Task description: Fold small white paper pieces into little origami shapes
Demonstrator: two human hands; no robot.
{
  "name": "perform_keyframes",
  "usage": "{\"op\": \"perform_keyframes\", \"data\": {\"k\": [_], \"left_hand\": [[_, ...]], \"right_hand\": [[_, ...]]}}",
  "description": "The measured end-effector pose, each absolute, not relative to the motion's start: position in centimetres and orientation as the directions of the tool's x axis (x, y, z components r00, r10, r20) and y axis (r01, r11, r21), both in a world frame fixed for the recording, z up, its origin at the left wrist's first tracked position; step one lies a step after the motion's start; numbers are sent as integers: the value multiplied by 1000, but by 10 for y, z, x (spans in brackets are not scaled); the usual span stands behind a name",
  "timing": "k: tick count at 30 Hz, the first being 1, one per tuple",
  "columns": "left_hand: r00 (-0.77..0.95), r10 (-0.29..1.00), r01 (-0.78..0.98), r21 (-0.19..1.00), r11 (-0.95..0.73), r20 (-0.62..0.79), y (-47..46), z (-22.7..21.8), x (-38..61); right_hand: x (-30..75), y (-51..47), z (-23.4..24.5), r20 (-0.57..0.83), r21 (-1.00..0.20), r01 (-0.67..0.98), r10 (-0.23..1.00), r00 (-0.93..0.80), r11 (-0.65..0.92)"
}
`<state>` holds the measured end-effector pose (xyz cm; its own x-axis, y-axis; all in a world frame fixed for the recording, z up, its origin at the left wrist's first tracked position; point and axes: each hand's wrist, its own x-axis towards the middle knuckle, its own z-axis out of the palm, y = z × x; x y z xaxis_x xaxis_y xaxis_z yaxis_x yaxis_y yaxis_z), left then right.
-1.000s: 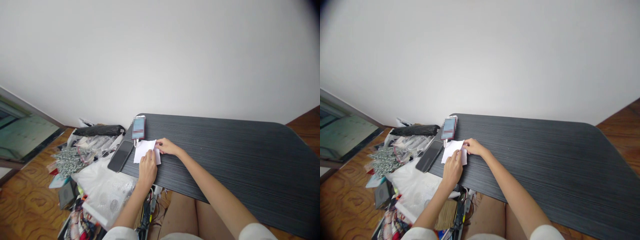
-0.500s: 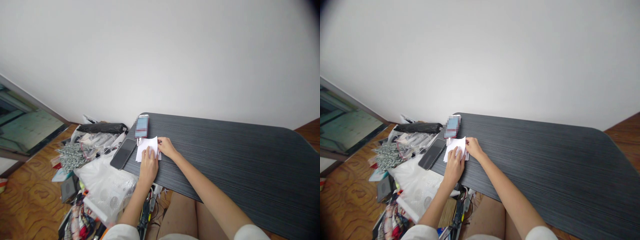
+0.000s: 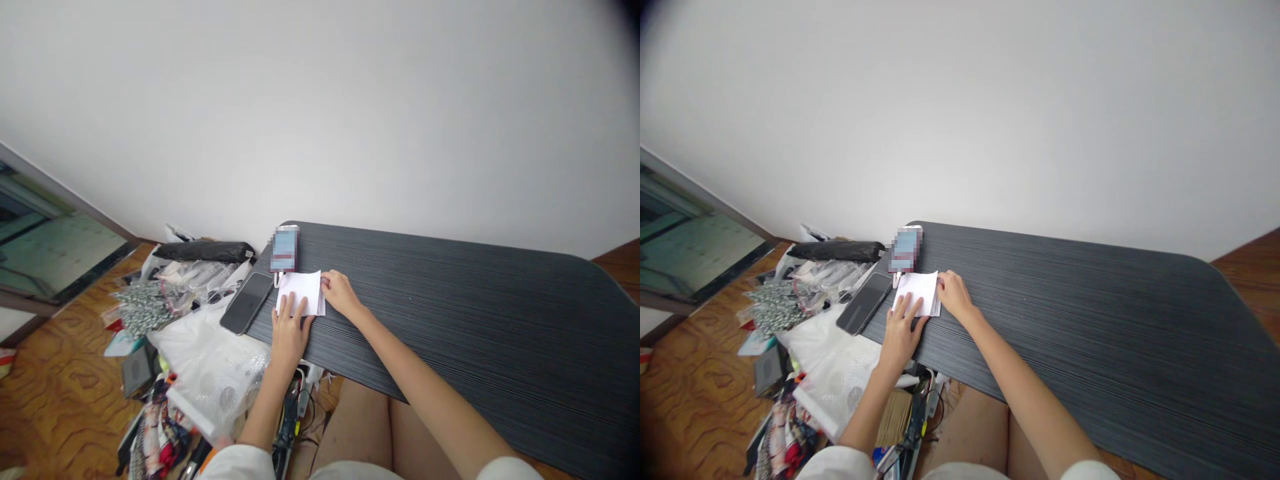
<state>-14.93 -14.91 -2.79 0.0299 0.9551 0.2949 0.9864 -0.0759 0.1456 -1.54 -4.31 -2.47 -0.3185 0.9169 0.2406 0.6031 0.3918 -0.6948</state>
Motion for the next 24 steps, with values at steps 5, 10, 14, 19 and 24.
{"op": "perform_keyframes", "data": {"k": [5,10,14,19,24], "left_hand": [[66,953,988,115,-104,296,-142,-16,-157],[261,911,939,134,-316,319,-127,-19,-171],[376,858,898,92,-431,351,-118,-24,-180],[475,810,864,-9,-503,343,-114,-21,-186],[507,792,852,-54,-522,342,-111,-18,-189]], "right_hand": [[7,-40,-20,231,-728,578,925,-300,369],[25,-47,-19,203,-743,557,918,-340,370],[31,-58,-19,171,-750,545,906,-388,375],[30,-73,-15,159,-729,542,874,-459,418],[23,-82,-13,154,-708,551,859,-488,441]]}}
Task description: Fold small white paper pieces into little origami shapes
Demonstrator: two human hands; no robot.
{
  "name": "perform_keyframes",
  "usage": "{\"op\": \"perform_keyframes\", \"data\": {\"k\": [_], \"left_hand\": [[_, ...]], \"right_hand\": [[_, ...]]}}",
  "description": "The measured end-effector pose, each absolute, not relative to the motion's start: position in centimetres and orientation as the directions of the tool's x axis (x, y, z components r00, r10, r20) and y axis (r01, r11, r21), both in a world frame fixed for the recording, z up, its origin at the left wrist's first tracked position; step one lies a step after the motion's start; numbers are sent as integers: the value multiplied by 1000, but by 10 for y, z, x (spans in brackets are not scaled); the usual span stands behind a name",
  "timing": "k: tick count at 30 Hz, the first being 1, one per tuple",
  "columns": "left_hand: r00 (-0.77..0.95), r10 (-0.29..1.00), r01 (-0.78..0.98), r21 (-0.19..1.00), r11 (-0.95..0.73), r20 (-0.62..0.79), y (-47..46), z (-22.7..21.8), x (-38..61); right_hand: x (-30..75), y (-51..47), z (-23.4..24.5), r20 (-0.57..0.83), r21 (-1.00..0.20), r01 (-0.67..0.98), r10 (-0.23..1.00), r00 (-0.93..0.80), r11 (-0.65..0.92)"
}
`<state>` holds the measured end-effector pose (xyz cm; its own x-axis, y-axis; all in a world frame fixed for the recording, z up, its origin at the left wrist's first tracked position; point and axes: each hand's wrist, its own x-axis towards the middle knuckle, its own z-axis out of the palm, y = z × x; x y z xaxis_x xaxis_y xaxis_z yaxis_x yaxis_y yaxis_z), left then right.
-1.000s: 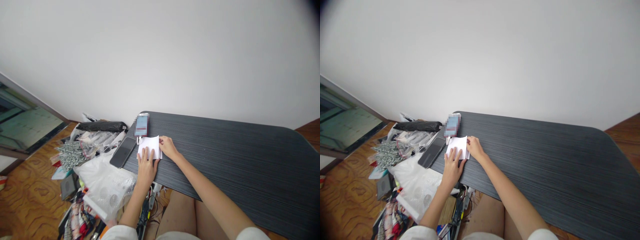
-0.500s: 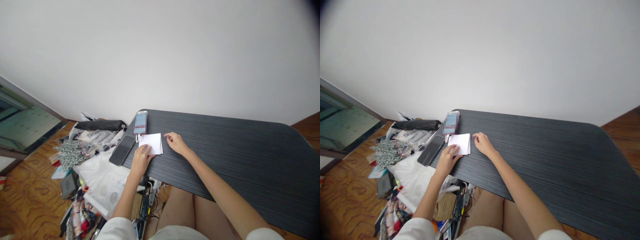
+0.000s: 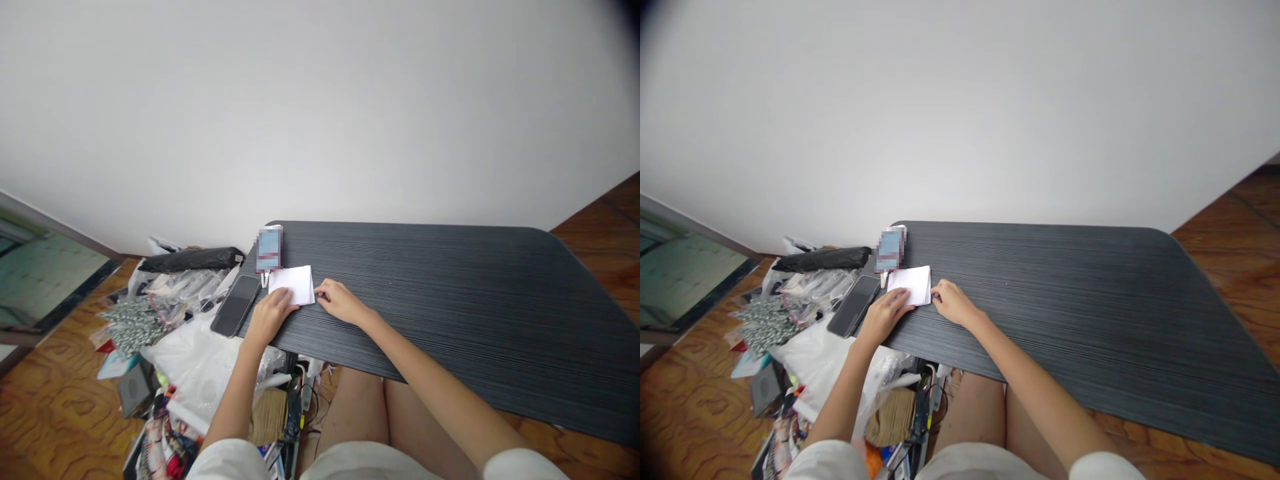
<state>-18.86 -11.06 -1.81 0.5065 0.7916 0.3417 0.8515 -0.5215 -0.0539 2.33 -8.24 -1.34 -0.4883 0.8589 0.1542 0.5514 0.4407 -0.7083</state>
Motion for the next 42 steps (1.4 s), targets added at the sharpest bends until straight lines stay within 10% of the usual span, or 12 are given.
{"op": "perform_keyframes", "data": {"k": [8,26,42], "left_hand": [[480,798,872,-102,-478,365,-107,-15,-186],[489,798,865,-78,-495,352,-110,-11,-192],[468,763,879,-143,-455,445,-114,-18,-193]], "right_hand": [[16,-84,-22,71,-888,402,931,-359,223],[-3,-99,3,154,-702,608,912,-380,372],[30,-73,-14,-16,-986,165,997,-80,-3]]}}
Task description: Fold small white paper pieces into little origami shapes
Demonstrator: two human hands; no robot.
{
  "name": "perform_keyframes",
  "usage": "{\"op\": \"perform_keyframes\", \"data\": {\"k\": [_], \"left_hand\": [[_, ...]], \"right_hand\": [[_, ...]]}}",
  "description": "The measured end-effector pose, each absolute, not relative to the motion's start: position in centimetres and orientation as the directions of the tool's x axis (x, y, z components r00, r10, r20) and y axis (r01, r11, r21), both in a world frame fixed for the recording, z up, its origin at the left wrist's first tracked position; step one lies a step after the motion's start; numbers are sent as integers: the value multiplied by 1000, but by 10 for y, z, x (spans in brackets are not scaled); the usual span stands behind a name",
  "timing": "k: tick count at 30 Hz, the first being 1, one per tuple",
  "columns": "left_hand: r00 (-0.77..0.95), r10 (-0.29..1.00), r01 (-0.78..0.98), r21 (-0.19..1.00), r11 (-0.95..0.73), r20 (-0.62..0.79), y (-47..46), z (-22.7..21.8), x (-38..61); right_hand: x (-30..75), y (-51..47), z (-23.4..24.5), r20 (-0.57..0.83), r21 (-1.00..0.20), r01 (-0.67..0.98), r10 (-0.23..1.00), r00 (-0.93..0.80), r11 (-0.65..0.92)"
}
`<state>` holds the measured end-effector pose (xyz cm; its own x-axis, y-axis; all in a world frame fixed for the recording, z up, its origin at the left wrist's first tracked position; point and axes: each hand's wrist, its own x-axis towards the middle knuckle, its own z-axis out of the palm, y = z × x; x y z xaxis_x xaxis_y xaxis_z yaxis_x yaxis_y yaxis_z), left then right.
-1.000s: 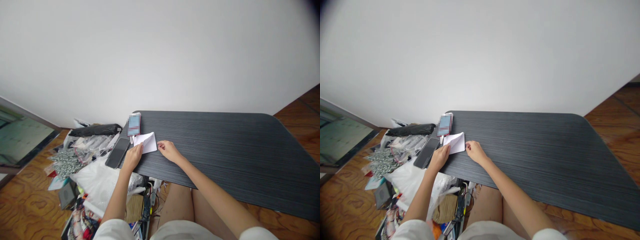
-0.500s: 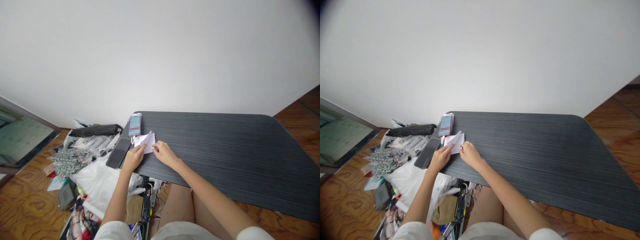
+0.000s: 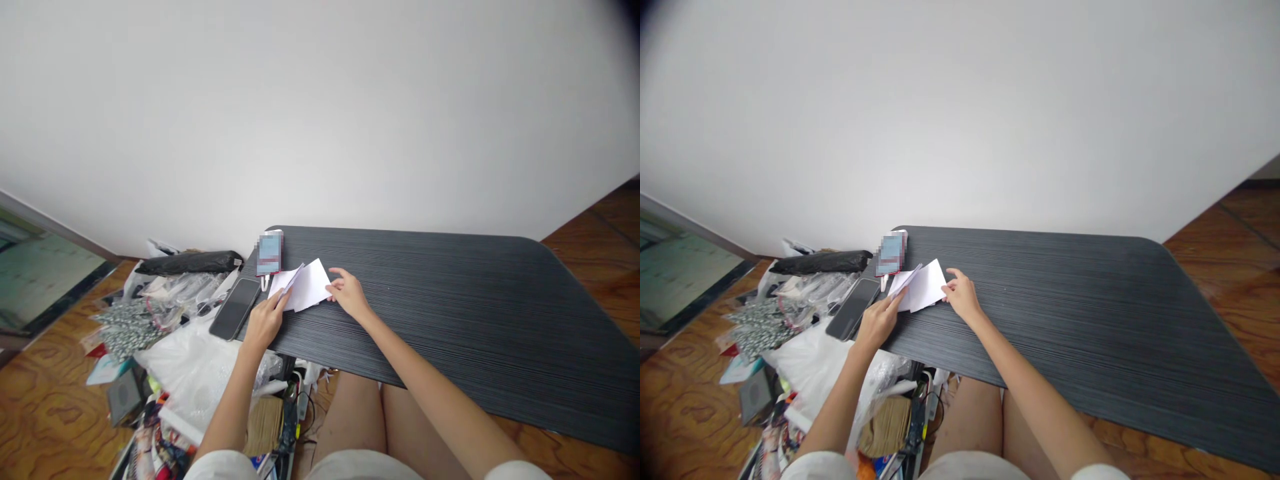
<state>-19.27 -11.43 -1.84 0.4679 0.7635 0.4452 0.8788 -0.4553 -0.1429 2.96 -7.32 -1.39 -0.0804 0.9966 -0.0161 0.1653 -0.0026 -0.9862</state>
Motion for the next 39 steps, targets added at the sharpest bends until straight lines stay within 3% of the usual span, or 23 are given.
{"op": "perform_keyframes", "data": {"k": [3,6,11,18,21,24,29,35,39], "left_hand": [[432,787,898,-125,-422,441,-114,-17,-188],[419,789,905,-133,-405,449,-112,-16,-185],[430,799,900,-126,-418,421,-112,-16,-182],[419,815,903,-89,-420,400,-112,-22,-178],[406,813,906,-66,-418,417,-112,-25,-178],[403,804,910,-98,-403,437,-111,-26,-180],[397,795,915,-135,-379,458,-111,-17,-181],[355,805,932,-114,-343,475,-110,-12,-183],[341,789,939,-147,-311,511,-109,-10,-181]], "right_hand": [[30,-78,-17,-36,-976,215,998,-53,-24],[21,-83,-18,32,-948,312,996,-83,57],[10,-84,-15,158,-798,576,984,-81,175],[4,-94,-7,95,-667,731,990,-108,144],[-1,-98,-4,141,-661,733,986,-90,161],[-10,-97,-3,162,-737,659,986,-41,149],[-14,-90,3,32,-878,476,998,-46,50],[44,-79,21,44,-865,502,995,89,-6],[62,-75,14,-124,-914,388,992,15,-120]]}}
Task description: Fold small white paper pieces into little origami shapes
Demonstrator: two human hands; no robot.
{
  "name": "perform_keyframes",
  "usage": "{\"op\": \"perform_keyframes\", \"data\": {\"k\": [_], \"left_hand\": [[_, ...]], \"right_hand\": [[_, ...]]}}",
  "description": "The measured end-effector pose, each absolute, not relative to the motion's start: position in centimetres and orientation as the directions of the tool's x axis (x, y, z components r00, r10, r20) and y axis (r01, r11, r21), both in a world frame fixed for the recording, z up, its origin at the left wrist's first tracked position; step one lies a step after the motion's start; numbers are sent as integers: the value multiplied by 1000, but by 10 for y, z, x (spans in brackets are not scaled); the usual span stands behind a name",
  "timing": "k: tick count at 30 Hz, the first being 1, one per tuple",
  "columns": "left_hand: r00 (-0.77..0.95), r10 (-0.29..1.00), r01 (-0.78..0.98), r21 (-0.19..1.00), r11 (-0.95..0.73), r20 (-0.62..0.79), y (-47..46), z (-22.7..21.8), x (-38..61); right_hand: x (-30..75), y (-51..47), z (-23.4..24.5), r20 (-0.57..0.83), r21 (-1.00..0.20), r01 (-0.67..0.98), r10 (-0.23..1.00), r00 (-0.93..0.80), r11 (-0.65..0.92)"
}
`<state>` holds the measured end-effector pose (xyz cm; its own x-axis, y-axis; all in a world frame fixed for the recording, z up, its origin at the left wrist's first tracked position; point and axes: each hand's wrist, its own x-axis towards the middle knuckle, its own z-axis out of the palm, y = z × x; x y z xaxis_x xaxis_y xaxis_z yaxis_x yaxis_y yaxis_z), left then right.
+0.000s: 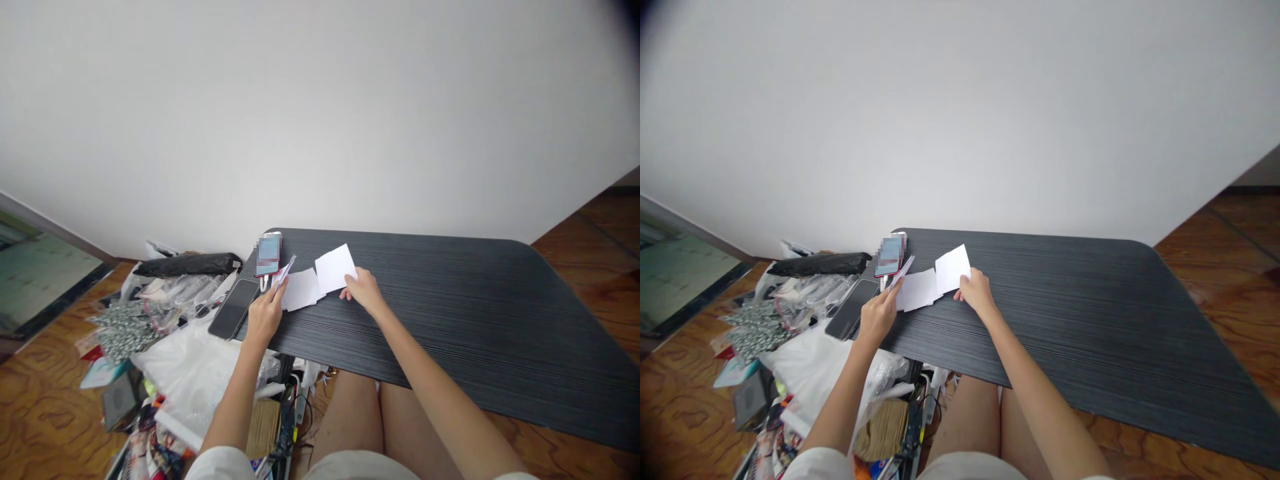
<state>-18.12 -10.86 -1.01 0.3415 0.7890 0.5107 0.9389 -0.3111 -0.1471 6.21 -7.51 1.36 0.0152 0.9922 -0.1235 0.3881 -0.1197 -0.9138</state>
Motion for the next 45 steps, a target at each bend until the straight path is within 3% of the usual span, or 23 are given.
{"op": "perform_keyframes", "data": {"k": [6,9,14,18,22,24,27,29,32,35,45], "left_hand": [[335,771,941,-144,-307,541,-108,0,-178],[361,772,932,-179,-314,524,-110,1,-176],[383,846,924,-167,-345,372,-116,-2,-167],[457,855,888,-66,-455,246,-123,6,-156],[368,893,902,132,-410,258,-118,25,-128],[320,910,823,399,-404,263,-107,32,-103],[266,956,432,872,-231,122,-80,33,-58],[281,959,166,983,-73,24,-56,26,-32],[212,977,-14,1000,11,-8,-23,11,-9],[223,975,-55,998,-5,17,-4,0,-2],[343,937,-108,994,-27,63,-2,-7,-1]], "right_hand": [[18,-78,-15,-152,-983,122,983,-106,-138],[5,-78,-21,-157,-986,72,981,-109,-150],[41,-73,-20,-133,-991,28,991,5,-133],[98,-67,-14,-51,-998,-37,997,56,-49],[138,-64,-8,63,-997,-40,998,12,63],[148,-65,-5,145,-989,5,988,46,145],[157,-65,-3,325,-939,134,944,48,317],[163,-65,-5,466,-847,267,884,-44,460],[173,-62,-10,534,-747,376,832,-151,548],[182,-55,-17,528,-733,397,830,-182,553],[190,-45,-27,296,-939,95,919,-262,330]]}}
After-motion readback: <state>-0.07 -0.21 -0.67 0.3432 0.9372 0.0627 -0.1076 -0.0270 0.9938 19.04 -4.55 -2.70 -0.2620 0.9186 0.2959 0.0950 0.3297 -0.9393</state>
